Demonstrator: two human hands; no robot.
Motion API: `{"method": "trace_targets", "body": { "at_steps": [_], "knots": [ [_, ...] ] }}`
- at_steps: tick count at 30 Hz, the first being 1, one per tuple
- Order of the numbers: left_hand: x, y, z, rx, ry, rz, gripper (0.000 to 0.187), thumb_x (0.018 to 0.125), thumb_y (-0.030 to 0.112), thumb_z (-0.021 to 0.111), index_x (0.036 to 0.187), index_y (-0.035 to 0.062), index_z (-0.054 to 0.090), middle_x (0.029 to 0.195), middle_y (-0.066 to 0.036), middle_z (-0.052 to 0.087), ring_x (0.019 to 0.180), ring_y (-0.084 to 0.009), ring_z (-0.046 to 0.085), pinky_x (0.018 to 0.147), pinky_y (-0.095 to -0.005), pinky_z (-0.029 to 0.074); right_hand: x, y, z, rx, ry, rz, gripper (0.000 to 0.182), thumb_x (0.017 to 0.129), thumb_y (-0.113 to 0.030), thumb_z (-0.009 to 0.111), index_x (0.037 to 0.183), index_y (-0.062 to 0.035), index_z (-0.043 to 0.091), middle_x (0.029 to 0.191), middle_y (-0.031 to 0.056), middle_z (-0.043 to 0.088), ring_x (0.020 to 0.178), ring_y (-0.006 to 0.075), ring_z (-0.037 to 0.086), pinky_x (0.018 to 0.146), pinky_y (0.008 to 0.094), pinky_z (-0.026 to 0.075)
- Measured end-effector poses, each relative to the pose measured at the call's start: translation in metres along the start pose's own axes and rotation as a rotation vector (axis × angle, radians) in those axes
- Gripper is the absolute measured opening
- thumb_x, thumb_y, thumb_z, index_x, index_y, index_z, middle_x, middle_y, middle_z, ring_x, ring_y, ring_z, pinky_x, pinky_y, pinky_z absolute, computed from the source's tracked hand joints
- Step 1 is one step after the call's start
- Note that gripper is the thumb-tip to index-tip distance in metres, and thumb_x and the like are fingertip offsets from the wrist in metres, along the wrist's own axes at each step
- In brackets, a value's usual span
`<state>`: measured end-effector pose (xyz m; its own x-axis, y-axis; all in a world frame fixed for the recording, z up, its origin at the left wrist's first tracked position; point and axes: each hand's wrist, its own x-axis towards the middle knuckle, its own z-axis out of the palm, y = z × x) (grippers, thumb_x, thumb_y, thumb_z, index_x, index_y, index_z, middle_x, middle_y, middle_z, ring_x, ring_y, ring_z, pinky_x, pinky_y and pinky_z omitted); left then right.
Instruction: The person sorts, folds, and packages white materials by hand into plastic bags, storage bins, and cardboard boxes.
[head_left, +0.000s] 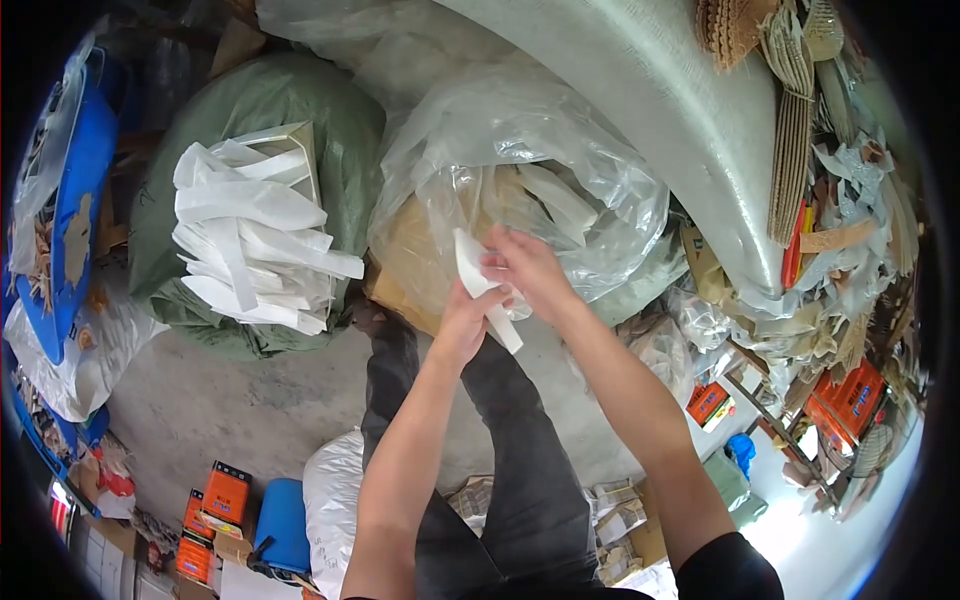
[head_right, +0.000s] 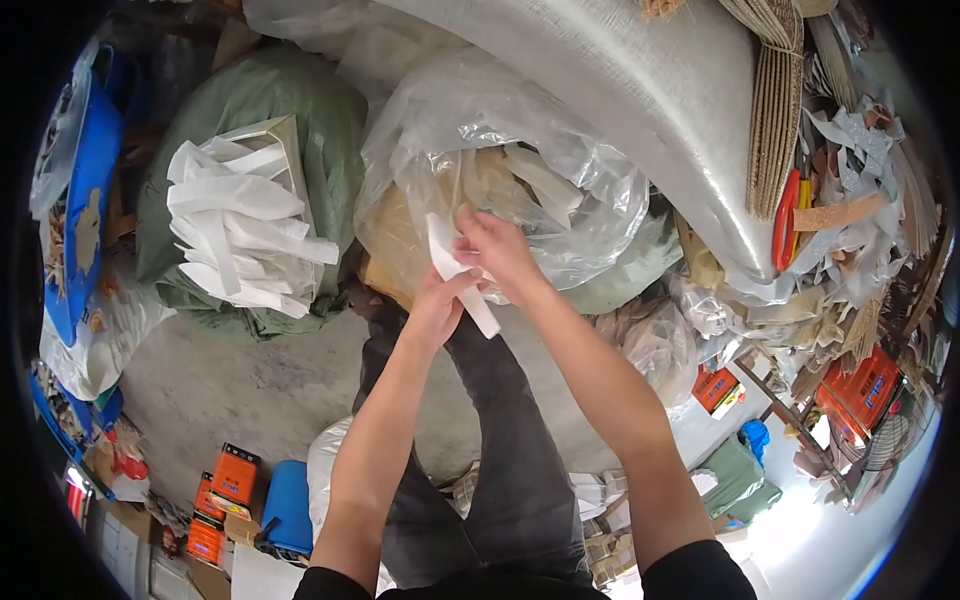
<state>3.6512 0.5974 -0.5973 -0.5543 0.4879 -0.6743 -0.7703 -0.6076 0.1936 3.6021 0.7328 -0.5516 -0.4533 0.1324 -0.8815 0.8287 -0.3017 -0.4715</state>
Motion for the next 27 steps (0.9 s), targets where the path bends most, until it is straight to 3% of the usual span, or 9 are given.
{"method": "trace_targets", "body": {
  "at_steps": [4,6,7,10,12,16,20,24,27],
  "knots": [
    [0.011,0.006,-0.005,0.038,0.078,0.012,0.036,0.094,0.004,0.059,0.13,0.0003,0.052,0.113,-0.014,0.066,0.094,-0.023,0.065,0.081,-0.0336,0.053,0.026,-0.018,-0.029,-0.081,0.033,-0.086,0.038,0.094,-0.022,0.07,0.128,-0.0057,0.064,0.114,0.0143,0.066,0.093,0.0178,0.065,0.078,0.0295,0.055],
    [0.012,0.013,-0.013,0.021,0.169,0.005,0.036,0.093,0.003,0.059,0.128,-0.0002,0.054,0.115,-0.015,0.066,0.099,-0.0241,0.065,0.085,-0.0356,0.053,0.064,-0.03,-0.064,-0.842,0.372,-0.4,0.053,0.088,-0.02,0.072,0.137,-0.0087,0.058,0.122,0.0152,0.065,0.098,0.0223,0.066,0.086,0.034,0.055],
    [0.012,0.015,-0.018,0.017,0.178,0.005,0.036,0.093,0.003,0.059,0.128,-0.0002,0.054,0.115,-0.015,0.066,0.099,-0.0241,0.065,0.085,-0.0356,0.053,0.076,-0.032,-0.073,-0.845,0.365,-0.394,0.053,0.088,-0.02,0.072,0.137,-0.0087,0.058,0.122,0.0152,0.065,0.098,0.0223,0.066,0.086,0.034,0.055],
    [0.012,0.024,-0.026,-0.065,0.119,-0.03,0.037,0.091,0.001,0.059,0.128,-0.0007,0.054,0.113,-0.016,0.066,0.096,-0.0247,0.066,0.085,-0.0342,0.053,0.105,-0.028,-0.093,-1.466,0.386,-0.266,0.065,0.082,-0.017,0.073,0.143,-0.0079,0.052,0.128,0.0155,0.064,0.102,0.0293,0.067,0.09,0.0375,0.054],
    [0.009,0.034,-0.021,-0.095,0.109,-0.026,0.038,0.091,0.0,0.059,0.128,-0.0009,0.054,0.112,-0.017,0.067,0.095,-0.0249,0.066,0.084,-0.0337,0.053,0.13,-0.024,-0.105,-1.676,0.369,-0.233,0.069,0.08,-0.017,0.073,0.145,-0.0076,0.05,0.131,0.0156,0.063,0.103,0.0317,0.067,0.092,0.0386,0.054],
    [0.01,0.039,-0.003,-0.036,0.178,0.024,0.037,0.092,0.005,0.06,0.128,-0.0012,0.053,0.113,-0.018,0.066,0.095,-0.0259,0.067,0.084,-0.0342,0.053,0.192,0.036,-0.158,-1.462,0.373,-0.308,0.071,0.078,-0.015,0.071,0.145,-0.0071,0.05,0.134,0.0182,0.062,0.108,0.0406,0.065,0.093,0.0427,0.053],
    [0.02,0.034,-0.02,0.026,0.131,-0.023,0.036,0.093,0.008,0.061,0.127,-0.0008,0.054,0.115,-0.017,0.066,0.097,-0.0257,0.067,0.085,-0.0347,0.053,0.156,0.014,-0.165,-1.36,0.3,-0.278,0.067,0.083,-0.026,0.065,0.146,-0.0077,0.049,0.133,0.0209,0.062,0.114,0.0397,0.063,0.094,0.0437,0.052],
    [0.028,0.025,-0.014,0.099,0.136,-0.037,0.036,0.094,0.01,0.063,0.127,-0.0016,0.055,0.114,-0.017,0.067,0.098,-0.025,0.067,0.085,-0.0348,0.053,0.038,-0.039,-0.123,-0.922,0.288,-0.128,0.065,0.082,-0.019,0.068,0.143,-0.0049,0.051,0.126,0.0215,0.065,0.11,0.033,0.065,0.089,0.0387,0.054],
    [0.032,0.009,0.001,0.145,0.159,-0.055,0.036,0.094,0.011,0.065,0.127,-0.0025,0.055,0.113,-0.016,0.067,0.099,-0.0244,0.067,0.085,-0.0348,0.053,-0.014,-0.025,-0.094,-0.524,0.058,-0.141,0.06,0.083,-0.01,0.067,0.14,0.0007,0.051,0.119,0.0177,0.067,0.102,0.0229,0.065,0.083,0.0319,0.055]
  ]
}}
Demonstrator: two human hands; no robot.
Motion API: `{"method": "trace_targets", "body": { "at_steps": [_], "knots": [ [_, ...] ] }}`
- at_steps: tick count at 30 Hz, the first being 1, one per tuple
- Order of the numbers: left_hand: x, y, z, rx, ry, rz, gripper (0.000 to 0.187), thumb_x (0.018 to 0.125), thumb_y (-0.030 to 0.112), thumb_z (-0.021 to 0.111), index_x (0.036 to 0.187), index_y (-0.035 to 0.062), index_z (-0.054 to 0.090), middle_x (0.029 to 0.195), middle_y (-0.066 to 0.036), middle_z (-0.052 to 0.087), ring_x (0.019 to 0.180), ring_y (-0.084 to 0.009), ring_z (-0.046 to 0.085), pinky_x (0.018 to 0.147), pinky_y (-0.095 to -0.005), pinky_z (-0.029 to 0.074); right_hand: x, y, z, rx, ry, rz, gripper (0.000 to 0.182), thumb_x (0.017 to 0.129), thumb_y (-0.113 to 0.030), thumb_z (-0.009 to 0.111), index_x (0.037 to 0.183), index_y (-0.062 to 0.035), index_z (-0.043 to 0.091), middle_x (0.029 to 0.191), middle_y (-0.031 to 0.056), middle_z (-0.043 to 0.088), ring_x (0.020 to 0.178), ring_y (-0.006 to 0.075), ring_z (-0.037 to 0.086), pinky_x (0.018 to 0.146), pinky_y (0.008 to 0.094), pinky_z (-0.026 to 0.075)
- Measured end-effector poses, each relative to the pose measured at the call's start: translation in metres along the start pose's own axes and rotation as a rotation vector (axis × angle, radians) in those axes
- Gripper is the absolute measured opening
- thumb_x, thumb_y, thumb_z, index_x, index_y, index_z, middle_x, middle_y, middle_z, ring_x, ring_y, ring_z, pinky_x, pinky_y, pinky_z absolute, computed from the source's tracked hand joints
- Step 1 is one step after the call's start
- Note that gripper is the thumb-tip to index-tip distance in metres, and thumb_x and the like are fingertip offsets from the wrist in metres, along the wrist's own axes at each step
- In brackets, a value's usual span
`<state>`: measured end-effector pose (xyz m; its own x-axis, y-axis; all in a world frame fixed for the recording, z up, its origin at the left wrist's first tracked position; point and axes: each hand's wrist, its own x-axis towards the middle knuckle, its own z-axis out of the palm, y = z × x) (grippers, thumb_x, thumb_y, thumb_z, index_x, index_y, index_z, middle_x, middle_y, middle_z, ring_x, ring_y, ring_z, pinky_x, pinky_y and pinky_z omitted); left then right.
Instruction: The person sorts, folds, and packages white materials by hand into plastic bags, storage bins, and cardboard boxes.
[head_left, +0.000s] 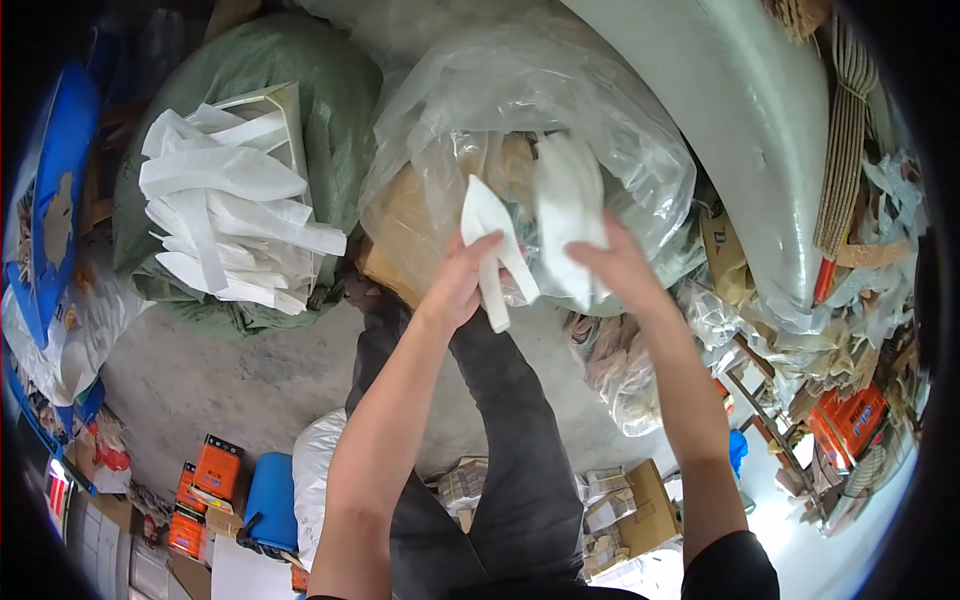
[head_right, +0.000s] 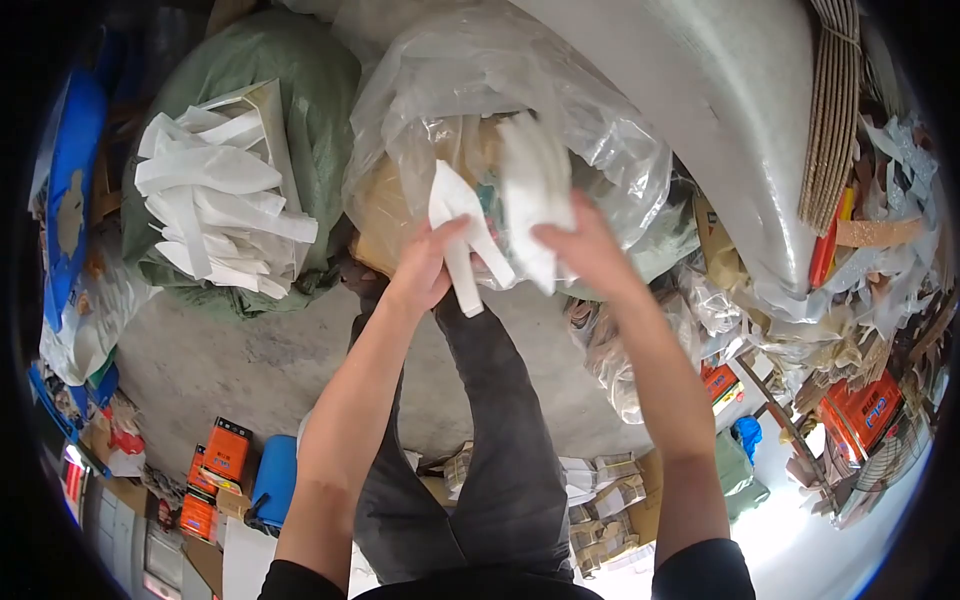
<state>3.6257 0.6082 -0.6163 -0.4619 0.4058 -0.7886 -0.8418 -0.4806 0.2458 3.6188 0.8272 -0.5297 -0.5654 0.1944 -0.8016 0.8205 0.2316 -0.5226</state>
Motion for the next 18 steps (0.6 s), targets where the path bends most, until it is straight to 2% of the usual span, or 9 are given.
{"method": "trace_targets", "body": {
  "at_steps": [1,2,4,7,10,11,13,17,18],
  "knots": [
    [0.0,-0.004,0.007,-0.057,-0.027,-0.01,0.038,0.094,0.009,0.065,0.128,-0.0033,0.054,0.113,-0.017,0.067,0.099,-0.0244,0.067,0.085,-0.0351,0.054,-0.003,0.016,0.012,0.073,-0.086,-0.098,0.059,0.084,-0.009,0.065,0.14,0.0025,0.05,0.119,0.0169,0.067,0.1,0.0213,0.065,0.083,0.0309,0.055],
    [-0.001,-0.005,0.015,-0.116,-0.053,-0.021,0.041,0.093,0.008,0.065,0.13,-0.0041,0.052,0.114,-0.017,0.066,0.098,-0.0244,0.067,0.085,-0.0354,0.054,-0.008,0.016,0.03,-0.053,-0.1,-0.137,0.062,0.083,-0.011,0.067,0.14,0.0035,0.048,0.119,0.0193,0.067,0.102,0.024,0.065,0.088,0.0337,0.054],
    [-0.001,-0.007,0.021,-0.204,-0.089,-0.035,0.044,0.093,0.006,0.066,0.133,-0.0053,0.05,0.115,-0.018,0.066,0.098,-0.0243,0.066,0.085,-0.0359,0.055,-0.011,0.029,0.063,-0.531,0.0,-0.324,0.066,0.081,-0.016,0.068,0.141,0.0027,0.046,0.114,0.0184,0.067,0.097,0.0251,0.065,0.086,0.0355,0.053],
    [0.003,-0.005,0.011,-0.1,0.037,0.028,0.045,0.092,0.007,0.068,0.133,-0.005,0.052,0.116,-0.017,0.066,0.1,-0.023,0.066,0.084,-0.035,0.055,0.01,0.028,0.066,-0.557,-0.046,-0.386,0.064,0.08,-0.021,0.068,0.137,0.0028,0.051,0.107,0.0164,0.067,0.09,0.0241,0.063,0.083,0.0345,0.052],
    [0.008,0.006,-0.004,0.028,0.168,0.111,0.045,0.092,0.009,0.07,0.132,-0.0042,0.054,0.117,-0.017,0.066,0.102,-0.0216,0.065,0.083,-0.034,0.055,0.107,0.013,0.032,-0.278,-0.135,-0.073,0.061,0.082,-0.027,0.068,0.134,0.0021,0.056,0.102,0.0138,0.067,0.088,0.0212,0.06,0.081,0.0314,0.05],
    [0.003,0.01,-0.008,0.04,0.153,0.088,0.047,0.092,0.01,0.071,0.133,-0.0038,0.053,0.119,-0.017,0.065,0.104,-0.0221,0.065,0.086,-0.0342,0.054,0.148,0.015,0.03,-0.081,0.014,-0.023,0.046,0.087,-0.025,0.065,0.126,-0.0005,0.062,0.096,0.0084,0.068,0.083,0.0172,0.06,0.076,0.0281,0.049],
    [-0.01,0.019,-0.015,0.067,0.122,0.054,0.051,0.091,0.012,0.072,0.136,-0.0028,0.052,0.123,-0.017,0.064,0.109,-0.023,0.063,0.091,-0.0346,0.052,0.198,0.015,0.031,0.116,0.161,0.012,0.032,0.092,-0.023,0.062,0.117,-0.0032,0.068,0.09,0.0029,0.069,0.079,0.0131,0.061,0.07,0.0248,0.049],
    [-0.024,0.017,-0.024,0.054,0.128,0.109,0.054,0.091,0.013,0.073,0.138,-0.0031,0.051,0.123,-0.016,0.064,0.112,-0.0239,0.062,0.099,-0.0363,0.048,0.251,0.007,0.042,0.25,0.218,-0.165,0.062,0.09,-0.039,0.07,0.145,-0.0169,0.052,0.129,0.0117,0.062,0.11,0.0165,0.059,0.096,0.0367,0.049],
    [-0.029,0.012,-0.022,0.041,0.138,0.13,0.054,0.092,0.013,0.073,0.138,-0.0034,0.051,0.122,-0.016,0.065,0.112,-0.0242,0.061,0.101,-0.037,0.047,0.252,0.009,0.042,0.243,0.219,-0.16,0.062,0.09,-0.039,0.07,0.145,-0.0169,0.052,0.129,0.0117,0.062,0.11,0.0165,0.059,0.096,0.0367,0.049]
  ]
}}
